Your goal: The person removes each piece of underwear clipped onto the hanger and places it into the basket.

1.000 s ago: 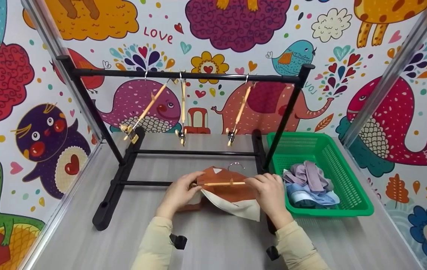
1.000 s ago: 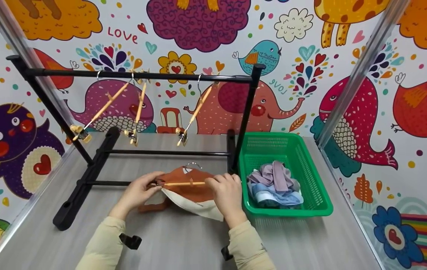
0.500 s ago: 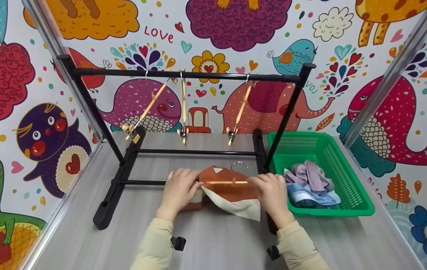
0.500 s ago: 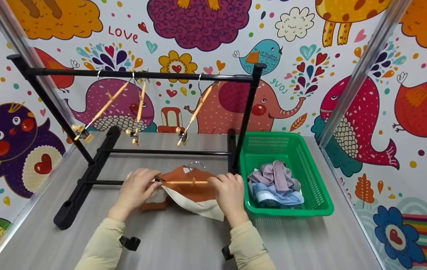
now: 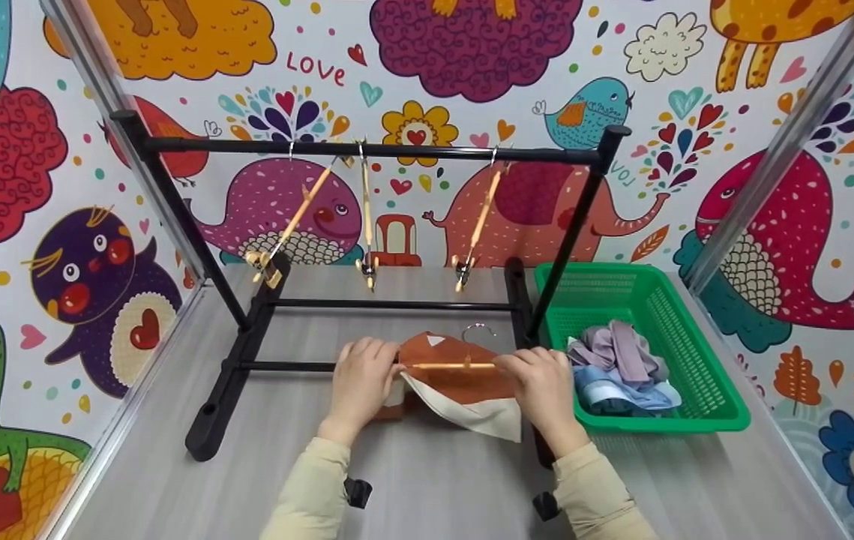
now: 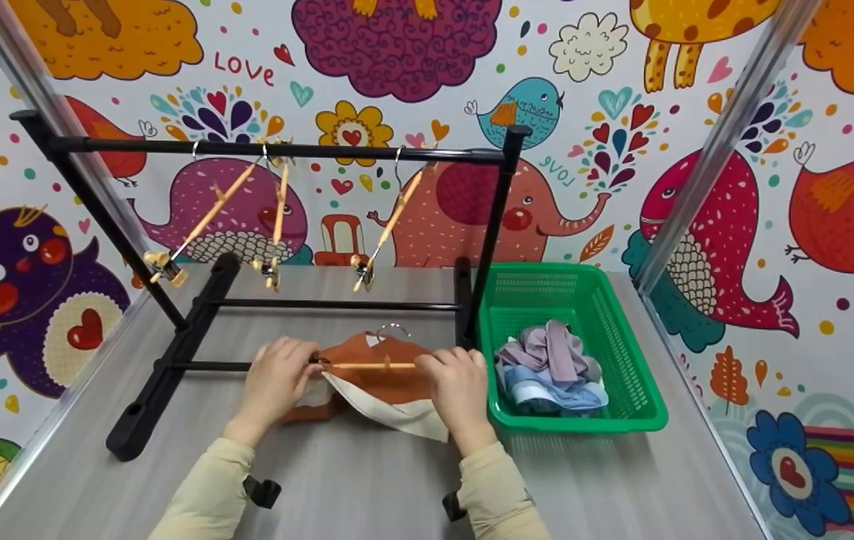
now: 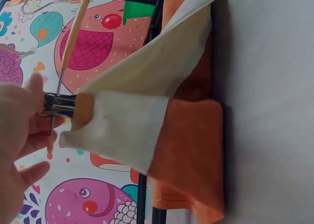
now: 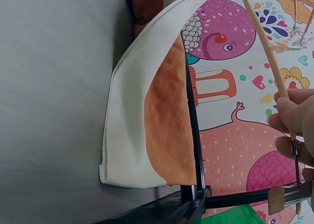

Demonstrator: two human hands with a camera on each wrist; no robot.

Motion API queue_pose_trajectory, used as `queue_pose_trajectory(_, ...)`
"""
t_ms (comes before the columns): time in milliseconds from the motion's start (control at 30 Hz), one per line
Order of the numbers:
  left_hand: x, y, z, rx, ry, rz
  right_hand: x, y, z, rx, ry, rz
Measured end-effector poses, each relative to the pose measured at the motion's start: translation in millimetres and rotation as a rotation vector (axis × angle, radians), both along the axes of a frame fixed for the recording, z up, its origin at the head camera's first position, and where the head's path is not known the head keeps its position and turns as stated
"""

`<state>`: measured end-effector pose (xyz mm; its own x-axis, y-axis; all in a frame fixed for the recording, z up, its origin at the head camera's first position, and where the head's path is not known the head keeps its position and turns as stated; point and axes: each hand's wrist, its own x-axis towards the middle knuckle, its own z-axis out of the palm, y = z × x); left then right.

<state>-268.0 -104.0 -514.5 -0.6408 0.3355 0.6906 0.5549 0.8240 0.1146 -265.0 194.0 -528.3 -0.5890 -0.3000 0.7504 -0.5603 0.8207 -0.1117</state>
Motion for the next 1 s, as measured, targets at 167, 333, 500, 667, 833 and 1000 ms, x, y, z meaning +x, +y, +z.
queue_pose_trajectory(167,-4.5,2.0,4.4,0.021,0.027,0.003,-1.2,-1,4.7,-0.001,-0.036,-0.019)
queue_pose_trajectory(333,-8.1,4.4,12.6,0.052,0.065,0.004,-4.3,-1,7.2,-0.011,0.010,-0.008)
queue_pose_trajectory(500,-11.3,4.6,15.5,0.042,0.078,0.005,-5.8,-1,8.0,-0.020,0.032,0.001)
queue_pose_trajectory(667,-12.5,3.3,13.5,0.019,0.072,-0.006,-5.9,0,8.1,-0.018,0.020,-0.009)
queue_pose_trajectory(833,-11.5,1.8,13.8,0.011,0.047,-0.026,-5.6,0,8.3,-0.018,0.009,-0.012)
queue_pose_trajectory(1000,-10.8,0.5,13.3,-0.007,0.037,-0.032,-5.0,0,8.8,-0.012,0.003,-0.015)
